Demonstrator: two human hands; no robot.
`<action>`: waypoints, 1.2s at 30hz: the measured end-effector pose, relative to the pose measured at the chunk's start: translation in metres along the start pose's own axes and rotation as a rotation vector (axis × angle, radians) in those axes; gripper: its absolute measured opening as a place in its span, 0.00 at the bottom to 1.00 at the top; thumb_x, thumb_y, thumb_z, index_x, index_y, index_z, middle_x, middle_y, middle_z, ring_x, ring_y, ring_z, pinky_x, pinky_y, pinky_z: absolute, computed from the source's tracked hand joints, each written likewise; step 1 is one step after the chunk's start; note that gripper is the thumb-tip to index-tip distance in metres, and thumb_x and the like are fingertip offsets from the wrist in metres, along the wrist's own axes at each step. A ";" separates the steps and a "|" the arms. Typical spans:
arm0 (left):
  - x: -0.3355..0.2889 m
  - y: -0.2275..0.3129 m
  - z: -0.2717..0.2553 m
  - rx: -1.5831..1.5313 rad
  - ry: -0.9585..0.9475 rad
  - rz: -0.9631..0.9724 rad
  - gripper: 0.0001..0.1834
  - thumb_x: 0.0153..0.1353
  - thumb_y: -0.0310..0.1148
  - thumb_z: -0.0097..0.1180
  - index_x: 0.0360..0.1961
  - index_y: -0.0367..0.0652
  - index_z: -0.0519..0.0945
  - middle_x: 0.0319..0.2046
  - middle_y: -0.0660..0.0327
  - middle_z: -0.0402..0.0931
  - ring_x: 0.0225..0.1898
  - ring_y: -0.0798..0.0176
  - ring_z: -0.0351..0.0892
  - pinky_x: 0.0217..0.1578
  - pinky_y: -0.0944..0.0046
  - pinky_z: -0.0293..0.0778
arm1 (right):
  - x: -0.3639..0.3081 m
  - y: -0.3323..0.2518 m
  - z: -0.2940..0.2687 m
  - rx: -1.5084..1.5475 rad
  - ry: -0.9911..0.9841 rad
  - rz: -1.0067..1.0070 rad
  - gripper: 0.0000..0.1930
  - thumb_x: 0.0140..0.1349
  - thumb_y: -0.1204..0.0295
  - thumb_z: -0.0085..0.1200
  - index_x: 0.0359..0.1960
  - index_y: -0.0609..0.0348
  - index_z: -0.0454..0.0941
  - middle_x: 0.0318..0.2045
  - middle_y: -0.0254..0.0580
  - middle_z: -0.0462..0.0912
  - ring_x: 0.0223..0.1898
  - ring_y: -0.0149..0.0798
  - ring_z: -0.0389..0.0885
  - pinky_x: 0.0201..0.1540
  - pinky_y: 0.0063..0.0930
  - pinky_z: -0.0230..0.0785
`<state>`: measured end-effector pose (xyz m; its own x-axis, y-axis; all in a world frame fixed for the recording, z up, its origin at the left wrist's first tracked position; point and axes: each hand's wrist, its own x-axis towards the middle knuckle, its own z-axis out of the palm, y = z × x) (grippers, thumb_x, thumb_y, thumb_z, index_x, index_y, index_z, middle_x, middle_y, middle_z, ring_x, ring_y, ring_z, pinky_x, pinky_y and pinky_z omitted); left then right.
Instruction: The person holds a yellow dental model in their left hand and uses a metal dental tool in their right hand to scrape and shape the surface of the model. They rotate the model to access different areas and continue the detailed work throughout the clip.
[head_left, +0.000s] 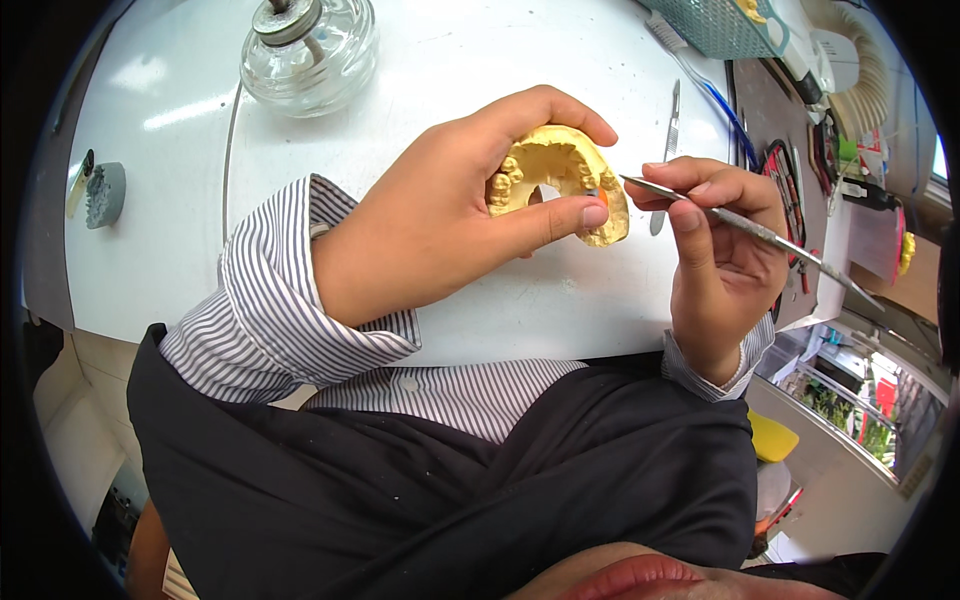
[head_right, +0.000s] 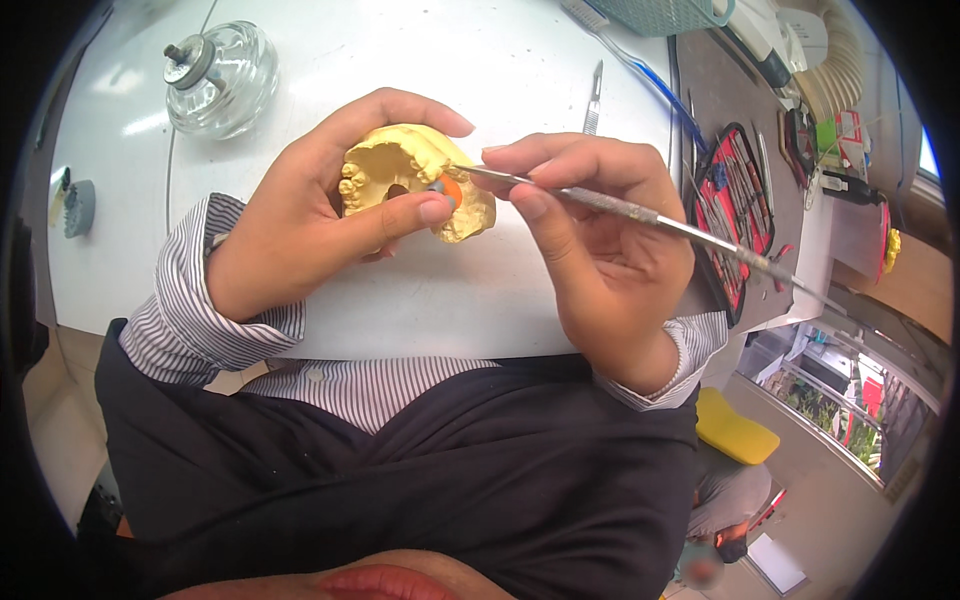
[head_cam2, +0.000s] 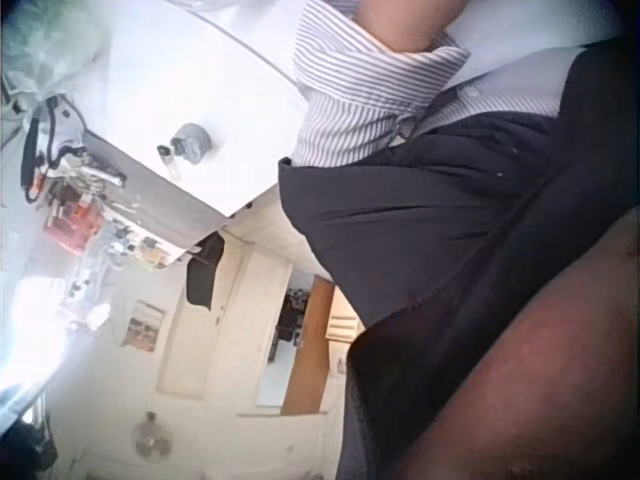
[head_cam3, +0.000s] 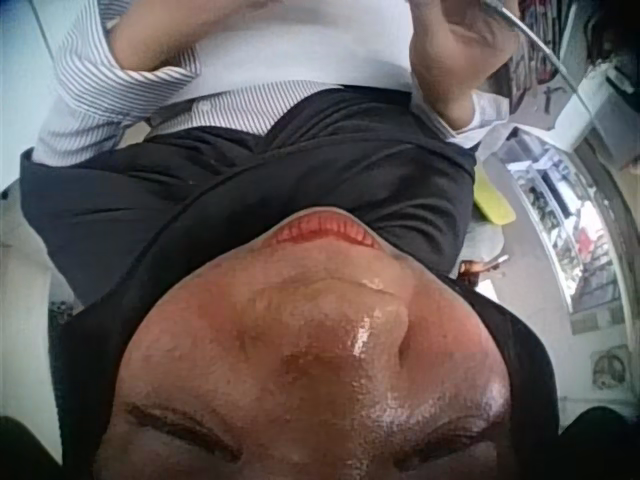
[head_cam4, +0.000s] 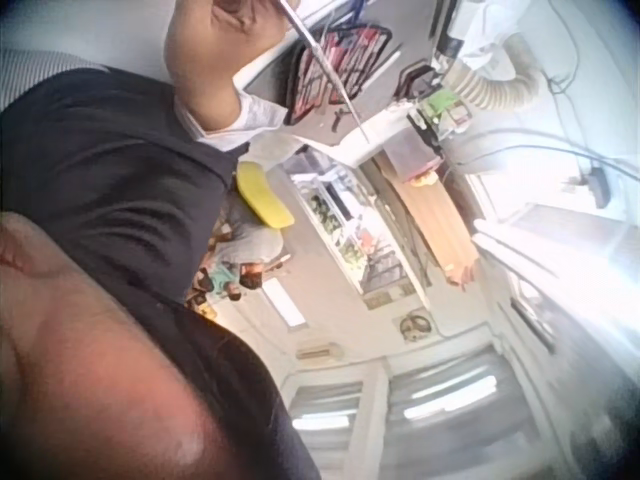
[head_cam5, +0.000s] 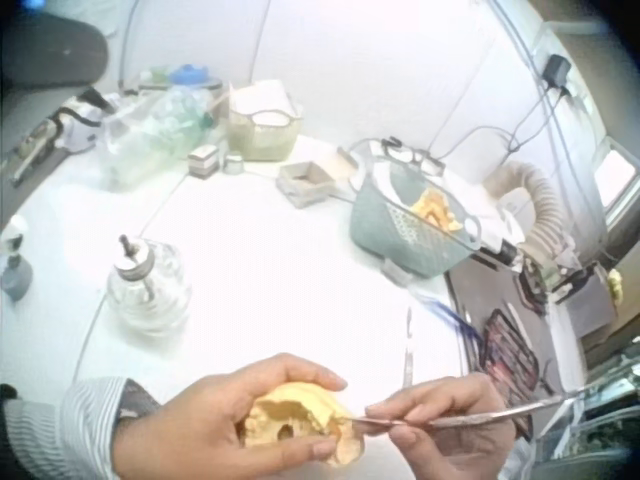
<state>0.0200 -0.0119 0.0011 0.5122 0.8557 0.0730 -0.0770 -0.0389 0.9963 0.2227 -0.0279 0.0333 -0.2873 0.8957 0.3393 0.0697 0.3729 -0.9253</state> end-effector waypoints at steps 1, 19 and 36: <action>0.000 -0.001 0.000 0.028 0.012 0.025 0.21 0.58 0.35 0.58 0.52 0.44 0.69 0.32 0.66 0.74 0.25 0.79 0.70 0.24 0.80 0.68 | -0.001 0.000 -0.001 -0.072 -0.025 -0.038 0.10 0.58 0.87 0.48 0.40 0.67 0.65 0.37 0.57 0.78 0.43 0.44 0.80 0.47 0.31 0.75; 0.003 -0.011 0.002 -0.008 0.021 -0.020 0.19 0.57 0.37 0.59 0.47 0.44 0.71 0.32 0.67 0.74 0.26 0.79 0.70 0.24 0.80 0.66 | -0.001 0.009 0.003 -0.225 -0.110 -0.181 0.13 0.52 0.92 0.50 0.39 0.69 0.68 0.36 0.52 0.78 0.46 0.48 0.80 0.47 0.30 0.73; 0.005 -0.011 0.005 0.005 0.014 -0.012 0.18 0.57 0.36 0.60 0.47 0.44 0.72 0.36 0.67 0.74 0.28 0.78 0.72 0.24 0.80 0.68 | -0.002 0.003 0.000 -0.271 -0.130 -0.129 0.11 0.54 0.91 0.49 0.37 0.68 0.66 0.36 0.56 0.78 0.43 0.44 0.80 0.47 0.31 0.74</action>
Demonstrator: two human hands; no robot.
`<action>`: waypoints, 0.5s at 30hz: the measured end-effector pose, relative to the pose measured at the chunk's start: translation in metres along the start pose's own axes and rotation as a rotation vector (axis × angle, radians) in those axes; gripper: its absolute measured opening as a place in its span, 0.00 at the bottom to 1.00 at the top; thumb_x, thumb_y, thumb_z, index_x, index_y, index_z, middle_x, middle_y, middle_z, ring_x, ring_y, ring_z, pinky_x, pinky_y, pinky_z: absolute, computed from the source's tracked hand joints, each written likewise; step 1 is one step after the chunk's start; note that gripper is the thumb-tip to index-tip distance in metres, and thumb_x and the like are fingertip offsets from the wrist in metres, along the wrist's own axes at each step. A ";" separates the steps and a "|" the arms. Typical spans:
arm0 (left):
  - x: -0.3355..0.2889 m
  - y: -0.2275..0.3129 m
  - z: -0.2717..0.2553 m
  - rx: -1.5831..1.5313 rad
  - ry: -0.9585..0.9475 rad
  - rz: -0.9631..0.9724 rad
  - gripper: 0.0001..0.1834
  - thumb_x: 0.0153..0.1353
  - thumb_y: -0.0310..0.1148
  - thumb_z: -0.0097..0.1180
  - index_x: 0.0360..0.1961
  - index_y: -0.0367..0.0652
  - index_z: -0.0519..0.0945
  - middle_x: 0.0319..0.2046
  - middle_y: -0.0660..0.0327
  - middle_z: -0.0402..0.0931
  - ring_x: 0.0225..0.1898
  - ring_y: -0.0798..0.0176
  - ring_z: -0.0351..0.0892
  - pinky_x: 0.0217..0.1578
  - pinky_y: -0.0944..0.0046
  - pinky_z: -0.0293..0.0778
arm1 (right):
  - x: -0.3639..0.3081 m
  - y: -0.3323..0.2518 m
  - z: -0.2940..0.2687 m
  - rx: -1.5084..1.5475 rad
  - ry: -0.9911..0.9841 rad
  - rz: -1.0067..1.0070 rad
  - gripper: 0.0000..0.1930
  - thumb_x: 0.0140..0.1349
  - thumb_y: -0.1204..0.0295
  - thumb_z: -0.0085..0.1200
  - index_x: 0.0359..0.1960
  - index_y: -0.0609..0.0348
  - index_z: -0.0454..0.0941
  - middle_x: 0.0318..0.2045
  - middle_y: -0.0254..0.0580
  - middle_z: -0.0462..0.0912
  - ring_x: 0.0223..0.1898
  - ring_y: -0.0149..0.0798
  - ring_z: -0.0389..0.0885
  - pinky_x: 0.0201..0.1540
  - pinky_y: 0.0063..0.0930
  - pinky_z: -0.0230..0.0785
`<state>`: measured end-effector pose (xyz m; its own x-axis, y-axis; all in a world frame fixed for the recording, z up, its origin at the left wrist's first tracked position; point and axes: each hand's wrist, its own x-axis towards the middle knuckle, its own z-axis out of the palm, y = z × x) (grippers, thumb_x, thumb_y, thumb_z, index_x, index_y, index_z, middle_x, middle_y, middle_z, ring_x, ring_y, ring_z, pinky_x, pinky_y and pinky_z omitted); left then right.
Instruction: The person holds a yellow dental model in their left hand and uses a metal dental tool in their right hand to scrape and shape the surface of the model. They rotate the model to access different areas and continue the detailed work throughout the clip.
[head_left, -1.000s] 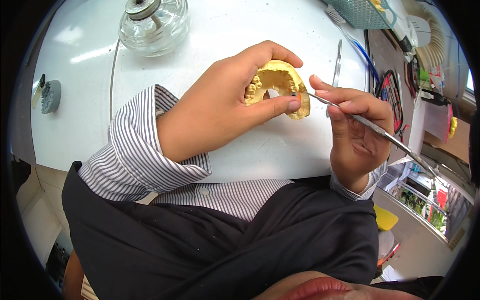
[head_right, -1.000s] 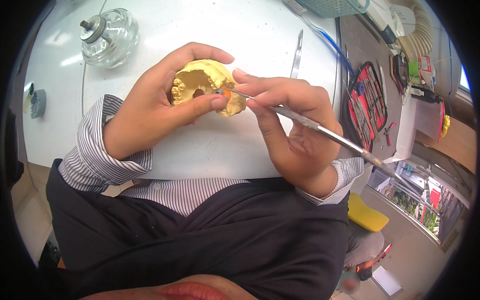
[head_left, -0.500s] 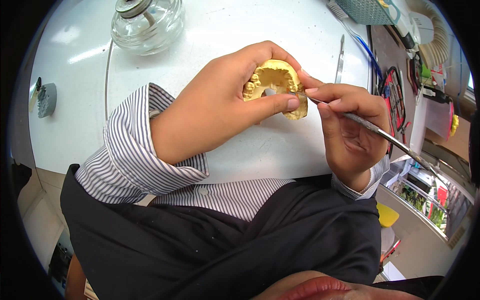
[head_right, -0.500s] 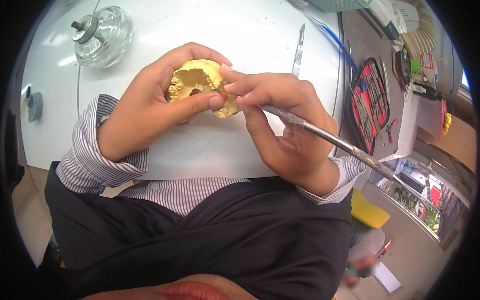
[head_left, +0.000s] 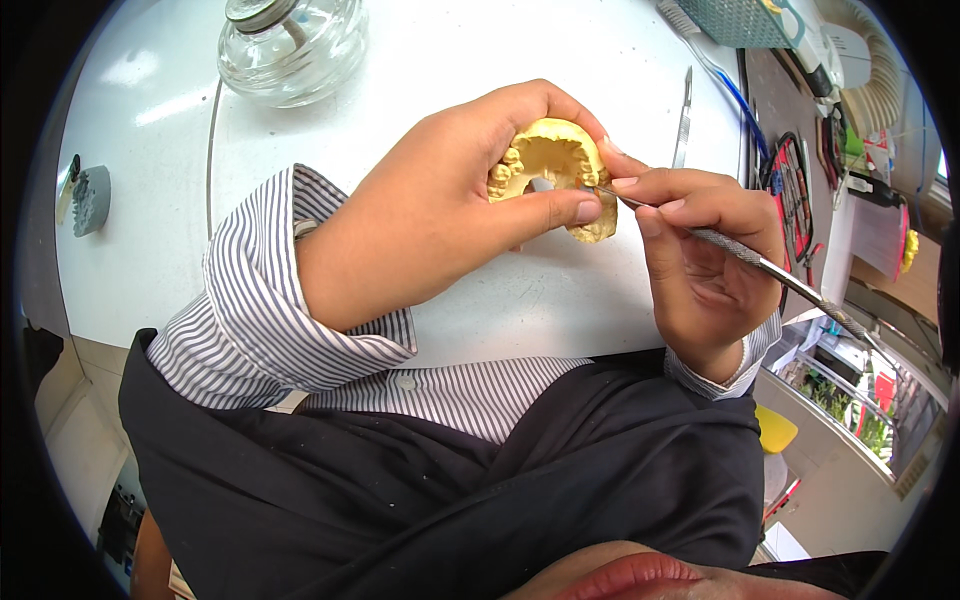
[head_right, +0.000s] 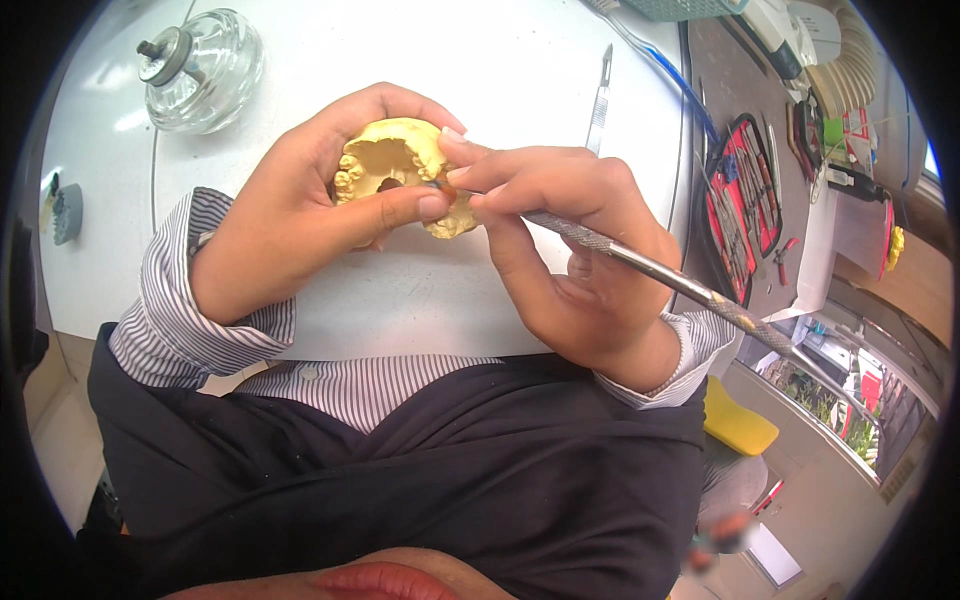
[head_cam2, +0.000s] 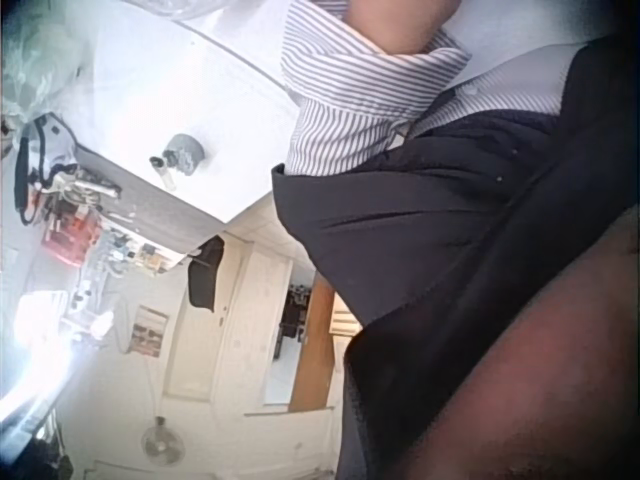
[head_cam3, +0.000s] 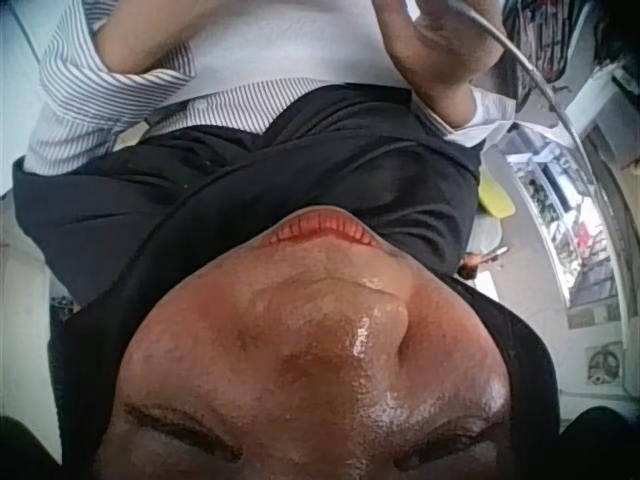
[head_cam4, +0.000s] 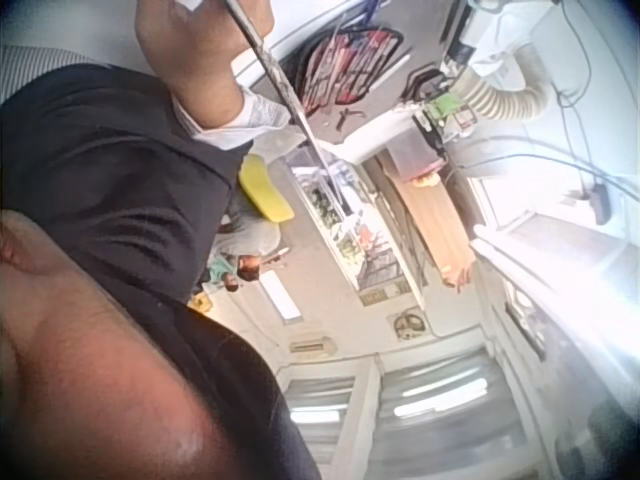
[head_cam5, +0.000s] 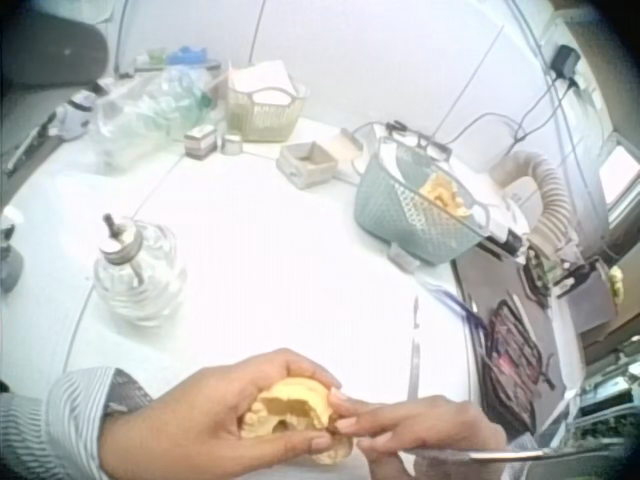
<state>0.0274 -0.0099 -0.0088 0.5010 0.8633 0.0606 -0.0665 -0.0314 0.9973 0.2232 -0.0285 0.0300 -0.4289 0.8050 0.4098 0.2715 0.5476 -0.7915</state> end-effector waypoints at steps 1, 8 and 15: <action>0.000 0.000 0.000 -0.015 -0.002 -0.004 0.18 0.57 0.36 0.60 0.47 0.44 0.72 0.35 0.67 0.74 0.28 0.78 0.72 0.24 0.80 0.68 | 0.000 -0.002 0.000 0.000 -0.005 0.028 0.10 0.56 0.90 0.48 0.37 0.67 0.64 0.36 0.57 0.77 0.42 0.43 0.80 0.49 0.33 0.74; 0.000 0.000 0.000 -0.025 -0.009 -0.006 0.19 0.57 0.35 0.60 0.48 0.44 0.72 0.34 0.67 0.74 0.28 0.79 0.72 0.24 0.81 0.68 | -0.001 0.005 -0.001 0.029 0.008 -0.044 0.14 0.51 0.92 0.51 0.39 0.70 0.68 0.35 0.53 0.79 0.44 0.45 0.81 0.46 0.27 0.75; 0.000 0.001 0.000 -0.045 -0.014 -0.016 0.18 0.57 0.34 0.60 0.48 0.44 0.71 0.34 0.68 0.74 0.28 0.79 0.71 0.25 0.81 0.67 | 0.000 -0.004 0.001 0.014 0.011 0.047 0.11 0.56 0.91 0.48 0.37 0.67 0.64 0.36 0.57 0.77 0.41 0.42 0.80 0.46 0.28 0.74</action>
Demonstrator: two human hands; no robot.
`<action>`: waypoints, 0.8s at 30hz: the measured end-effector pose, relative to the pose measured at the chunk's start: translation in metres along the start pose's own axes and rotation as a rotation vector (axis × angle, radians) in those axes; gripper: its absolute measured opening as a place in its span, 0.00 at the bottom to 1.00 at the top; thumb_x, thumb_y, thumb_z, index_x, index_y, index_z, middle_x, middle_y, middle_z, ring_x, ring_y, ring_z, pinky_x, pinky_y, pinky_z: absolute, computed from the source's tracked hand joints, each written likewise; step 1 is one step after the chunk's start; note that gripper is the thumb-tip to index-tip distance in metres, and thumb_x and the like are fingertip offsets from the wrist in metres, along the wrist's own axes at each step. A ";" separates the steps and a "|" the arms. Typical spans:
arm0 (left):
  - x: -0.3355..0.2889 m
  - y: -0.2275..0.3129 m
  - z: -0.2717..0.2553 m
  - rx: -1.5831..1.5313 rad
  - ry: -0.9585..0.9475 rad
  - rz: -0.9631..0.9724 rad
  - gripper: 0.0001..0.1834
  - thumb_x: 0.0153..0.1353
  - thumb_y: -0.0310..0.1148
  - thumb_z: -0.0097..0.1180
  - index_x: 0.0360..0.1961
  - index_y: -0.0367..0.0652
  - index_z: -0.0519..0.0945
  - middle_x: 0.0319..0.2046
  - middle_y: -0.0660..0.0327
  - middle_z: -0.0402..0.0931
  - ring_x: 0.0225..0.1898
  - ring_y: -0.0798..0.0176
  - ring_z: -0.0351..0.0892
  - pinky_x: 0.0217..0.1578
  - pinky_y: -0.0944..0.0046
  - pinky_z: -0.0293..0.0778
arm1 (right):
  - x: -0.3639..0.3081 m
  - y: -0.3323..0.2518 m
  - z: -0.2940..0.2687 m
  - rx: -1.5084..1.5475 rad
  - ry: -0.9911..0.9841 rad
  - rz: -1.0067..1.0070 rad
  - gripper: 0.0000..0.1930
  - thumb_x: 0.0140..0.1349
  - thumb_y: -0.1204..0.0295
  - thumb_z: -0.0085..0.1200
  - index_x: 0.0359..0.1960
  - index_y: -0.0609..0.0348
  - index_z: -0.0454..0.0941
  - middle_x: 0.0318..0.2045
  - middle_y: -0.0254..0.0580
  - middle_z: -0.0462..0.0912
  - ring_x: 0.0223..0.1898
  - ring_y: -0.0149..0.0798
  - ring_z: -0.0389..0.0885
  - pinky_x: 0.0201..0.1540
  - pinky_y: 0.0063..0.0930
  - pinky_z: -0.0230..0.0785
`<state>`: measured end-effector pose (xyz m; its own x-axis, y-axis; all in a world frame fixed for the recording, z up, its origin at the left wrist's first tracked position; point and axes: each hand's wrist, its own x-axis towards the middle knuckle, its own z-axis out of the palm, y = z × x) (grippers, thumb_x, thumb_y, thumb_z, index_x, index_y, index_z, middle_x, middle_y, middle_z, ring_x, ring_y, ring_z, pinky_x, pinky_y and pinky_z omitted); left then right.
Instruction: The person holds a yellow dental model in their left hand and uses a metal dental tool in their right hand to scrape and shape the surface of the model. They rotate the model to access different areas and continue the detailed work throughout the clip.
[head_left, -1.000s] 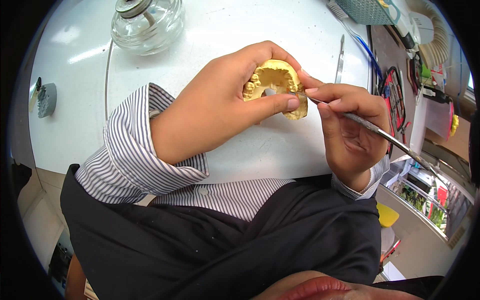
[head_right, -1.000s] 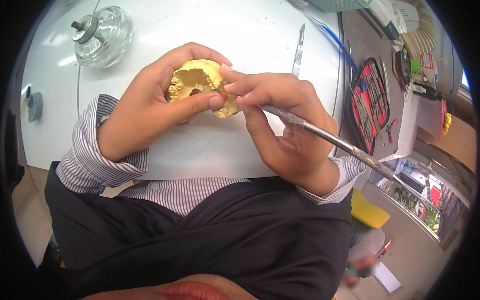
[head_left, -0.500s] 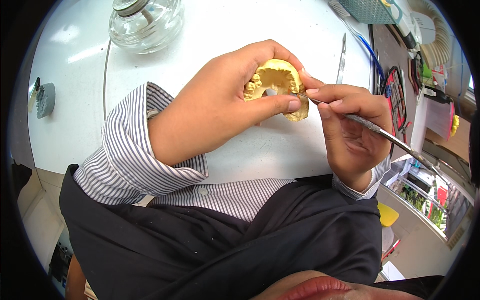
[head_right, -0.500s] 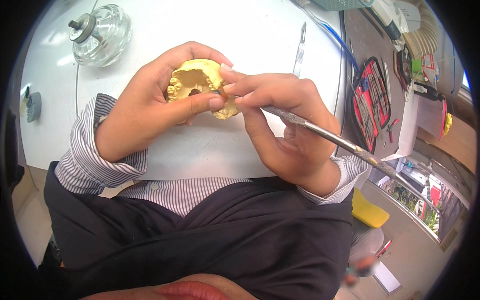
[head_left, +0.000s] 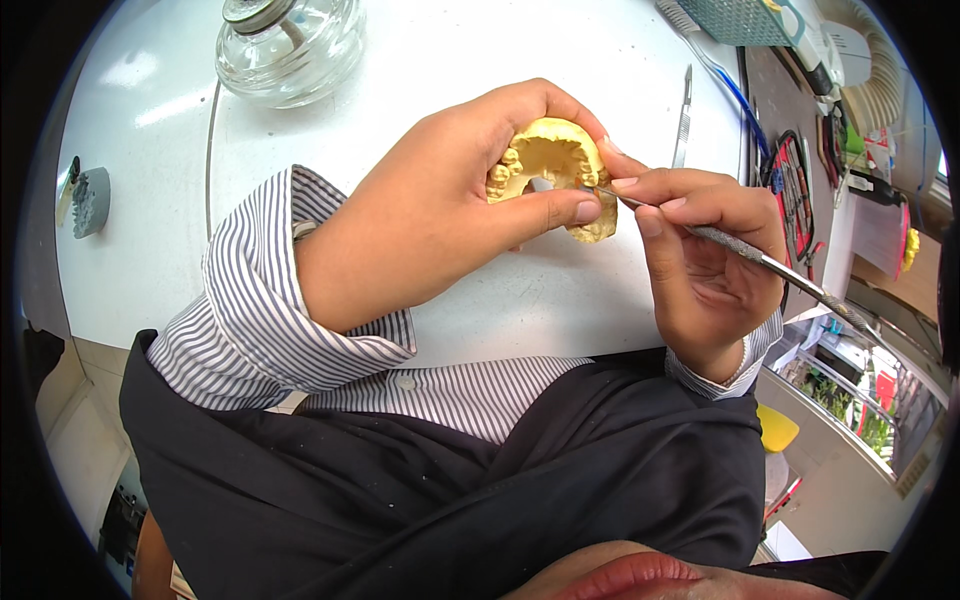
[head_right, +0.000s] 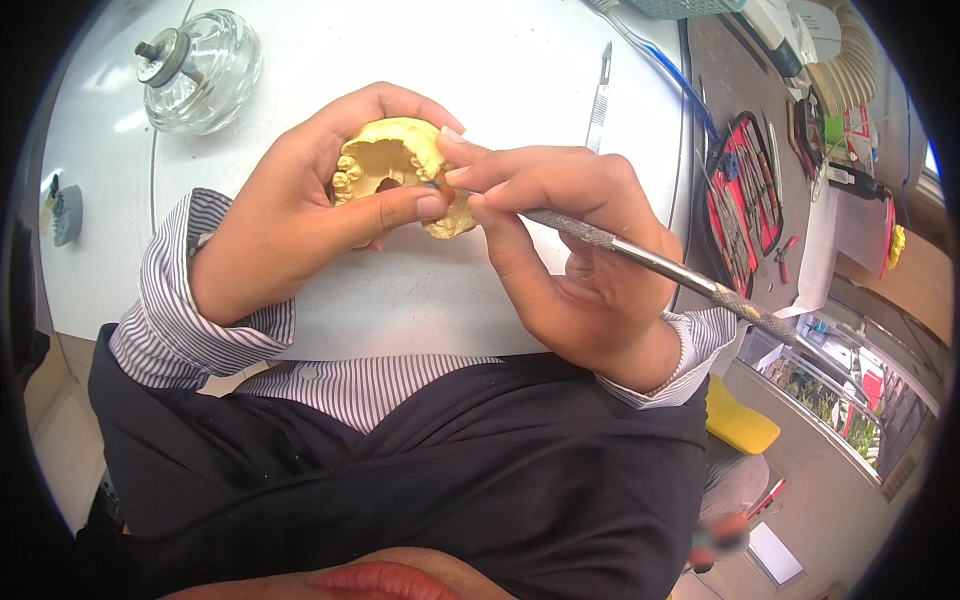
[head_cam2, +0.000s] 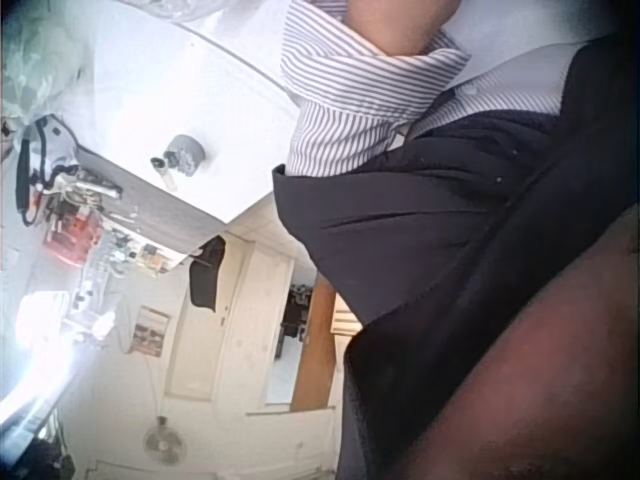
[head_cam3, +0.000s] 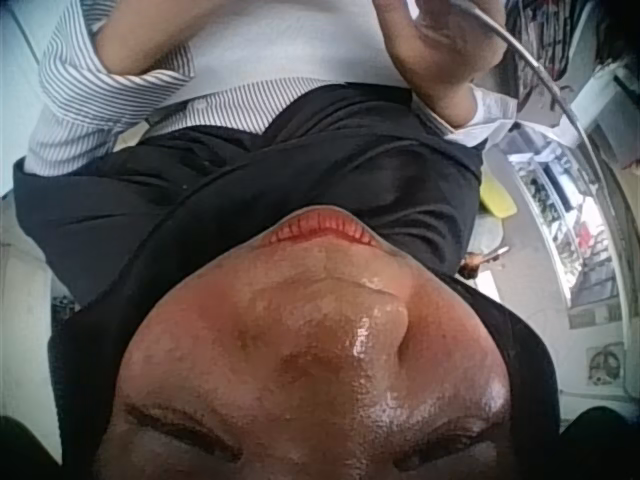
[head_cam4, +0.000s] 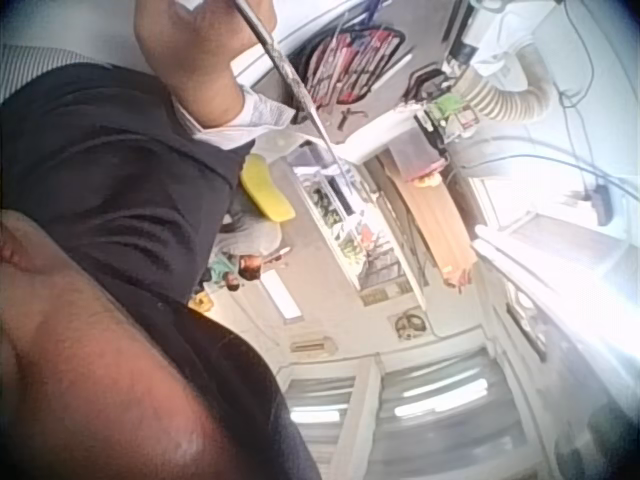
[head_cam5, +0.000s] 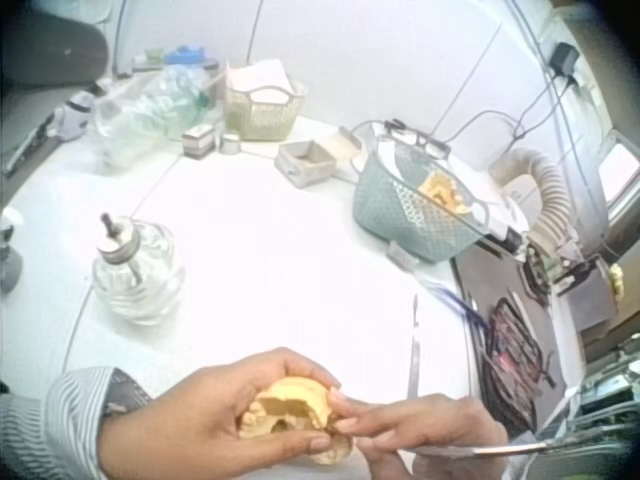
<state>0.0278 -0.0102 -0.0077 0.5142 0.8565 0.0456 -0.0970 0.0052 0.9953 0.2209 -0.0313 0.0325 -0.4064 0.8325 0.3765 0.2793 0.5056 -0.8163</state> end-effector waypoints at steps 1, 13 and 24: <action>0.000 0.000 0.000 -0.004 0.000 0.007 0.18 0.57 0.34 0.60 0.48 0.44 0.71 0.34 0.68 0.74 0.28 0.80 0.71 0.25 0.81 0.67 | 0.000 0.000 0.000 0.004 -0.002 0.001 0.11 0.56 0.91 0.48 0.37 0.67 0.64 0.36 0.58 0.77 0.41 0.41 0.80 0.46 0.28 0.75; 0.000 0.001 0.000 -0.047 -0.003 -0.035 0.19 0.57 0.34 0.60 0.48 0.43 0.71 0.33 0.69 0.73 0.27 0.81 0.69 0.24 0.81 0.65 | 0.000 -0.001 0.002 0.025 0.013 0.004 0.11 0.55 0.91 0.48 0.37 0.66 0.64 0.37 0.57 0.77 0.41 0.41 0.80 0.46 0.29 0.74; 0.001 0.001 0.001 -0.049 -0.003 -0.039 0.19 0.57 0.34 0.60 0.48 0.43 0.71 0.33 0.69 0.74 0.27 0.81 0.69 0.24 0.82 0.65 | 0.000 0.001 0.000 0.000 0.004 -0.018 0.12 0.55 0.91 0.48 0.37 0.66 0.63 0.36 0.57 0.77 0.41 0.41 0.80 0.45 0.27 0.74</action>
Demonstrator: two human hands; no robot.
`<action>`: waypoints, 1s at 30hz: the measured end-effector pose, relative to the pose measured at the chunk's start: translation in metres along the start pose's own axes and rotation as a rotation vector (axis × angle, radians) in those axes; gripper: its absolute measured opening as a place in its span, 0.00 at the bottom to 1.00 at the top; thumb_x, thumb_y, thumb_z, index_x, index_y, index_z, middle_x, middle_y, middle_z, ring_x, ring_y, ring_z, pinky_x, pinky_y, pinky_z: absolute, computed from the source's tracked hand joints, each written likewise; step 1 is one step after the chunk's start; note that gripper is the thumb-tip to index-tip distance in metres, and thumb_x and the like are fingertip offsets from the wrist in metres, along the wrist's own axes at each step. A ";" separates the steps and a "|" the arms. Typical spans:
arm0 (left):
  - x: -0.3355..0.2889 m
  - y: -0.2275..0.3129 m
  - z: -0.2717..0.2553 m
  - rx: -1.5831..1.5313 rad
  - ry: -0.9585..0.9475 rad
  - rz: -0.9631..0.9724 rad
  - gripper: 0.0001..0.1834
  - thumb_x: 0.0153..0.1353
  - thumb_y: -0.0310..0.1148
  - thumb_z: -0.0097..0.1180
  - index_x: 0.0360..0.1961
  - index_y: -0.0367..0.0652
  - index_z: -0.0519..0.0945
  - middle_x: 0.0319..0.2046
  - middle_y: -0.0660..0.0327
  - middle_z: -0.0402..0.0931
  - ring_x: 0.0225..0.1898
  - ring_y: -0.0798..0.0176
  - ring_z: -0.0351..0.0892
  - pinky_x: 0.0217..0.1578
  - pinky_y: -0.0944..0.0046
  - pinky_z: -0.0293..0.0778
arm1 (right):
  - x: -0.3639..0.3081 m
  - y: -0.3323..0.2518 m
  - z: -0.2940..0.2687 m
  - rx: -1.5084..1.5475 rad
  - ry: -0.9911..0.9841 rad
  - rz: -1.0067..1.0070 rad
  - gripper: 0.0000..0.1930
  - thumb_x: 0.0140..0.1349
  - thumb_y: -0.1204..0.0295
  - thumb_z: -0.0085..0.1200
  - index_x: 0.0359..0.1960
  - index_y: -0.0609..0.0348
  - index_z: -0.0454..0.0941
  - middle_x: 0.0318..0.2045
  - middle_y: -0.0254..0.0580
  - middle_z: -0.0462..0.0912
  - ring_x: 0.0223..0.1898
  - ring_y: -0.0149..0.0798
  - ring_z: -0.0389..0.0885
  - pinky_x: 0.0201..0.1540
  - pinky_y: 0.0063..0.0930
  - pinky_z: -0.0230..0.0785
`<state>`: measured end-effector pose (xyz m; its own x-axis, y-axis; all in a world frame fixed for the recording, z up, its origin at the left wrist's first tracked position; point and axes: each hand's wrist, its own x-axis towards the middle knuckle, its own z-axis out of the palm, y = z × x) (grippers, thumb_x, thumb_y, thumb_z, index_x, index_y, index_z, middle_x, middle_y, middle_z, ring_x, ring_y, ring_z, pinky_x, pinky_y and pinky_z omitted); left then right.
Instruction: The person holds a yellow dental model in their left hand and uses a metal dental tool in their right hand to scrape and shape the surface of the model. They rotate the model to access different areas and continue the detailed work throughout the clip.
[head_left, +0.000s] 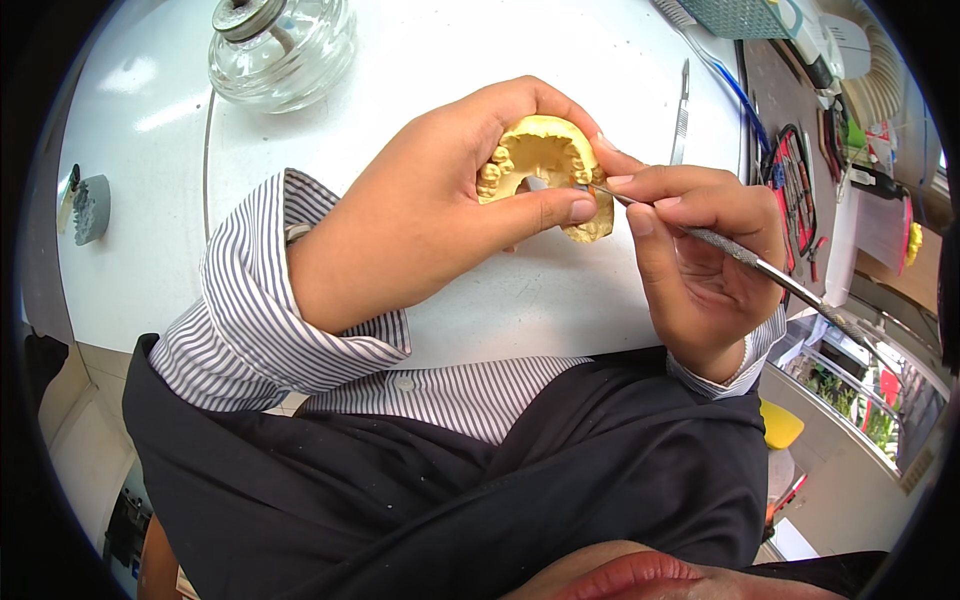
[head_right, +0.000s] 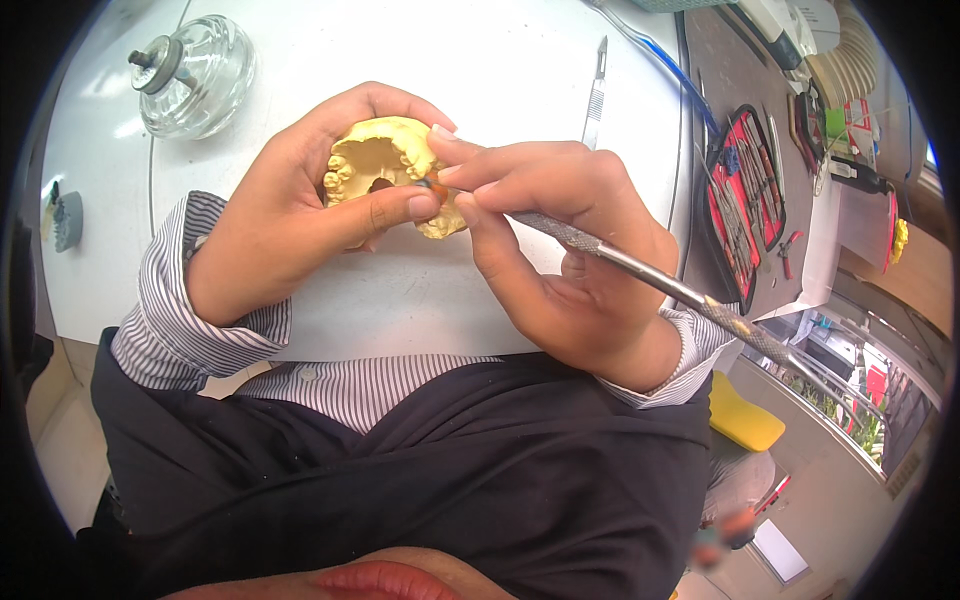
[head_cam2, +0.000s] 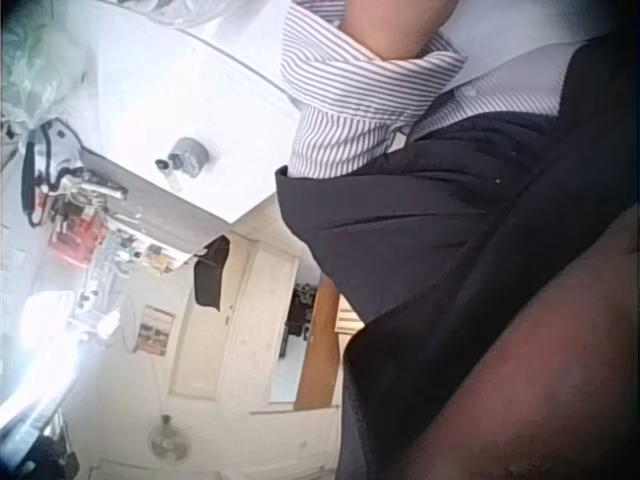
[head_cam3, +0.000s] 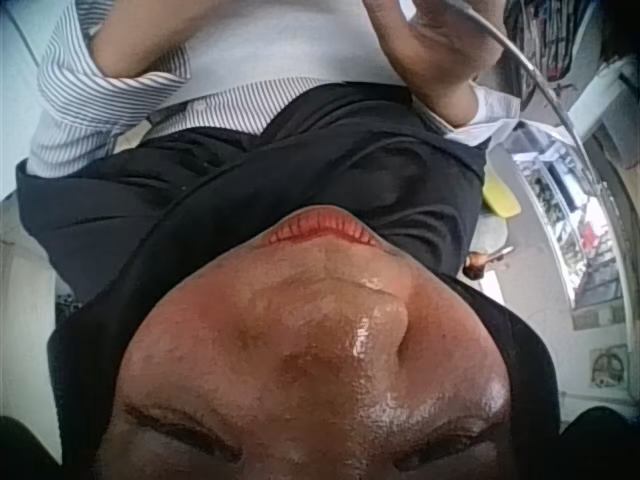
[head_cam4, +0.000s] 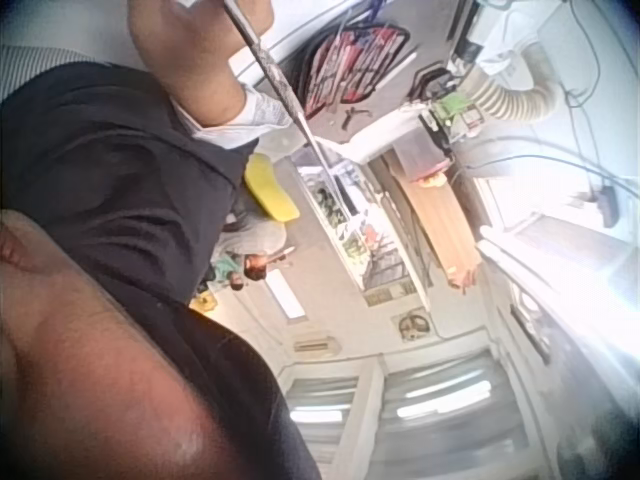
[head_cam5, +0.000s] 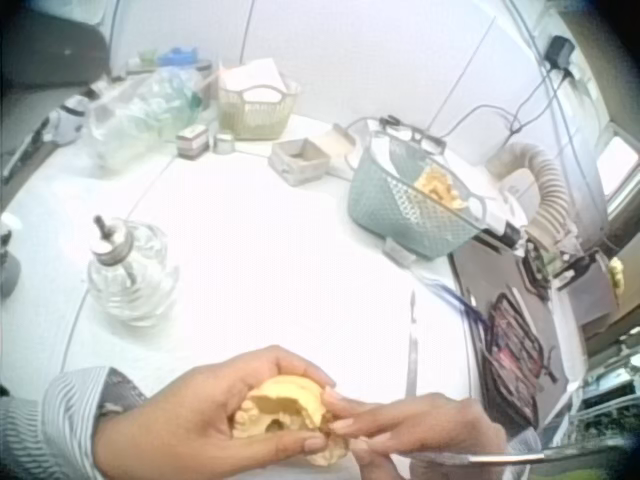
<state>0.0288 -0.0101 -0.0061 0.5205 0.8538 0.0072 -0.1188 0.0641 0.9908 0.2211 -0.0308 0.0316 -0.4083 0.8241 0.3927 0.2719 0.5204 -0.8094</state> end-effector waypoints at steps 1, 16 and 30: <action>0.000 0.000 0.000 0.015 0.003 -0.002 0.19 0.57 0.34 0.60 0.48 0.43 0.71 0.32 0.69 0.74 0.27 0.81 0.69 0.23 0.82 0.65 | 0.000 0.000 0.000 -0.013 -0.006 0.000 0.11 0.56 0.91 0.48 0.37 0.66 0.63 0.36 0.57 0.77 0.41 0.41 0.80 0.45 0.27 0.74; -0.001 -0.001 0.000 0.019 0.001 0.015 0.19 0.57 0.34 0.59 0.48 0.43 0.71 0.30 0.69 0.73 0.25 0.80 0.69 0.23 0.81 0.65 | 0.001 -0.001 -0.002 0.003 -0.022 0.029 0.11 0.56 0.90 0.48 0.37 0.65 0.64 0.36 0.56 0.78 0.41 0.39 0.80 0.42 0.22 0.75; 0.000 -0.003 0.000 0.045 0.001 0.036 0.19 0.57 0.33 0.60 0.48 0.43 0.71 0.33 0.68 0.74 0.27 0.80 0.70 0.25 0.81 0.66 | 0.001 0.000 -0.001 0.022 -0.012 0.038 0.11 0.56 0.90 0.48 0.37 0.66 0.64 0.35 0.56 0.77 0.41 0.40 0.80 0.44 0.24 0.75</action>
<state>0.0287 -0.0105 -0.0090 0.5157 0.8557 0.0427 -0.0994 0.0103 0.9950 0.2217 -0.0297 0.0321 -0.4084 0.8404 0.3562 0.2680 0.4835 -0.8333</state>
